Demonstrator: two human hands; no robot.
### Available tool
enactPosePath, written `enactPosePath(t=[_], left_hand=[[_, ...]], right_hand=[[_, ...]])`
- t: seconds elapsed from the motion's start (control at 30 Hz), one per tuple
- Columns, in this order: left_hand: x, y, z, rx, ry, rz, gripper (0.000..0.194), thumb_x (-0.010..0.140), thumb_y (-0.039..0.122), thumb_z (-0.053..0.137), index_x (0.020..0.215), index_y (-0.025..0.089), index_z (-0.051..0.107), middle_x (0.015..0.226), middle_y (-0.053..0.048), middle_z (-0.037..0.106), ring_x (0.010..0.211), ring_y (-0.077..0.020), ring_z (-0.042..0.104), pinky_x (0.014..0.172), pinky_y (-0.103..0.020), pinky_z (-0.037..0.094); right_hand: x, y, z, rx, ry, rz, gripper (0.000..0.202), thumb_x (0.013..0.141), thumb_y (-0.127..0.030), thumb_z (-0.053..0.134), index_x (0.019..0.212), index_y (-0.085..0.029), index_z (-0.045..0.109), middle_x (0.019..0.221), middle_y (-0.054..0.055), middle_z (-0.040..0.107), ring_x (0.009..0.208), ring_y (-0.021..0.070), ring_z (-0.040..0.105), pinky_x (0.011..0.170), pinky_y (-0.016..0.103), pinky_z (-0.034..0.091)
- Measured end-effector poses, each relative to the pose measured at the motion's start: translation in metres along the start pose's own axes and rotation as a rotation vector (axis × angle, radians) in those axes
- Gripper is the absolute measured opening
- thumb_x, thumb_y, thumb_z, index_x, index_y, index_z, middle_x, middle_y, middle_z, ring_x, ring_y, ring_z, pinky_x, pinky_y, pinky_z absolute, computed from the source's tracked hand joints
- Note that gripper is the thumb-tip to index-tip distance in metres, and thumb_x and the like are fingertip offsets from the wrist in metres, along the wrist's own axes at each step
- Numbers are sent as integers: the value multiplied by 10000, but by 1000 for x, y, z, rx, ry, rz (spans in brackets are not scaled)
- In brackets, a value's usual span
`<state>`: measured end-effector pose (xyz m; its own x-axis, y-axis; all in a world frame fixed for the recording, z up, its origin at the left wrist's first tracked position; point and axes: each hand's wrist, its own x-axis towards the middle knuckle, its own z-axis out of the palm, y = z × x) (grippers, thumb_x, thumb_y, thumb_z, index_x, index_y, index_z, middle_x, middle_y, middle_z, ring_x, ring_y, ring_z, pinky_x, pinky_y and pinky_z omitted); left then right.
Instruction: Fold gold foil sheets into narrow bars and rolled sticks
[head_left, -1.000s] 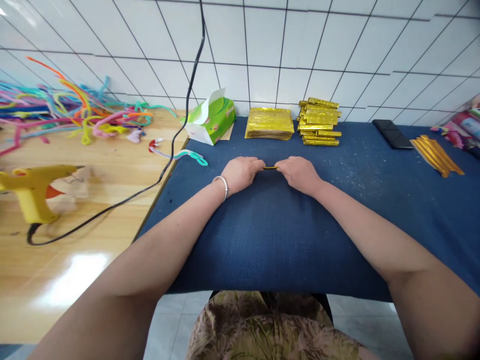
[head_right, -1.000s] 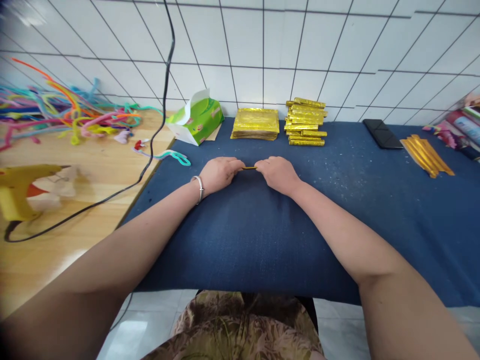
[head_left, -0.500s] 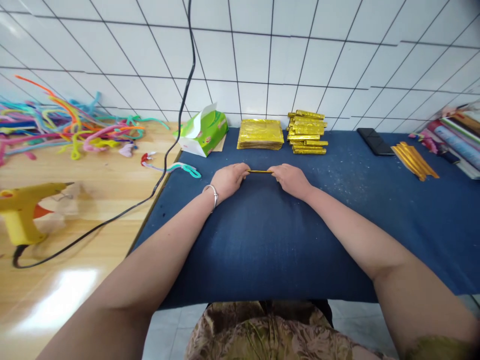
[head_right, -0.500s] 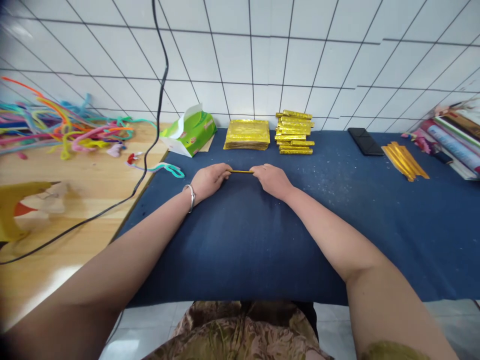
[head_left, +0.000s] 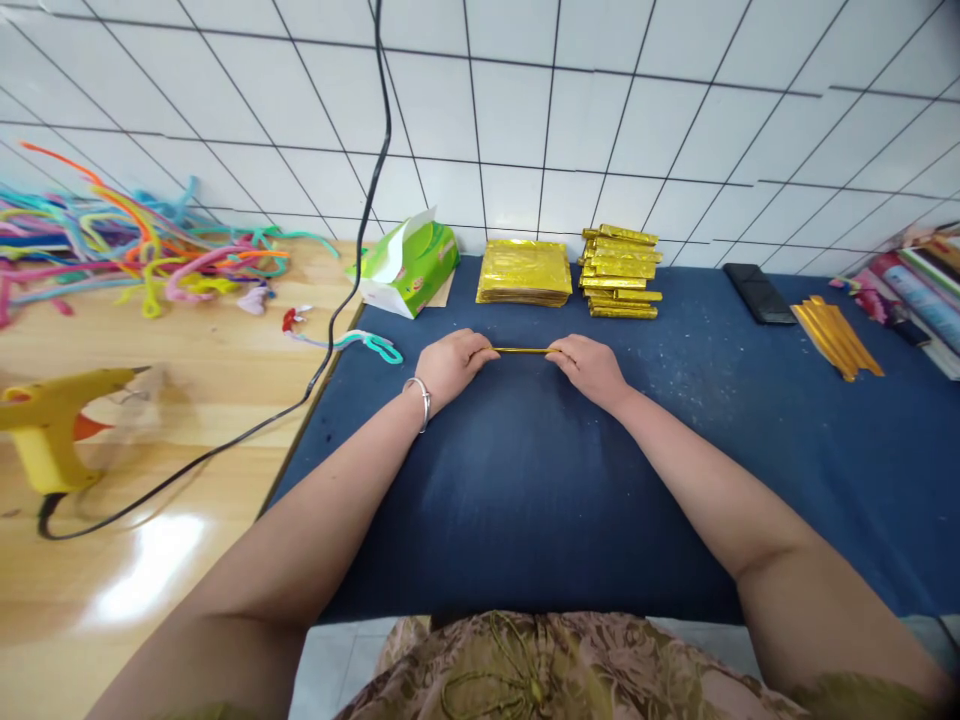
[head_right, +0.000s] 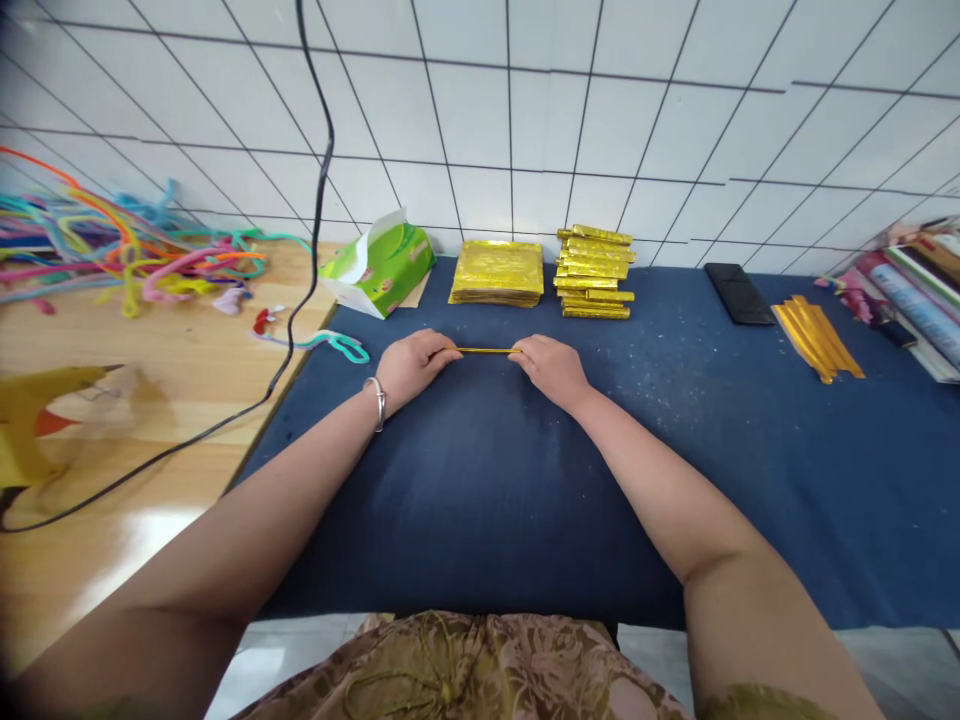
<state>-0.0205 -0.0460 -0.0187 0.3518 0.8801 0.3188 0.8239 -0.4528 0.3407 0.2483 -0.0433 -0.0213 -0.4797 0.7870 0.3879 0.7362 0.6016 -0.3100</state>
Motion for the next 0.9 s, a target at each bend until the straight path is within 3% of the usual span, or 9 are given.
enactPosePath(t=[0.23,0.43,0.73,0.9], left_hand=[[-1,0,-3,44,27,69,373,916,505,459,799,200,637,792,-22,615,766,-145,576,691,-248,409],[-1,-4,-2,-1,4,162,312,955,408,414,920,198,642,877,-37,634,846,-153,595,752,-253,437],[-2,-1,-10,101,37,160,298,965,376,387,901,200,618,853,-35,612,812,-156,580,707,-250,426],[-3,2,-9,159,39,167,320,976,378,357,912,198,615,871,-41,613,828,-153,577,713,-252,425]], right_hand=[[2,3,1,28,41,-28,363,970,-414,364,938,-208,662,902,35,685,888,177,606,800,291,427],[5,9,6,39,66,20,382,966,-441,356,1016,-217,662,968,40,685,928,178,608,813,291,433],[5,7,3,-11,55,18,387,959,-454,370,956,-211,672,900,48,678,882,185,600,784,289,427],[5,1,-1,-47,153,-54,363,941,-412,437,1182,-194,598,1090,93,649,1027,228,541,895,364,398]])
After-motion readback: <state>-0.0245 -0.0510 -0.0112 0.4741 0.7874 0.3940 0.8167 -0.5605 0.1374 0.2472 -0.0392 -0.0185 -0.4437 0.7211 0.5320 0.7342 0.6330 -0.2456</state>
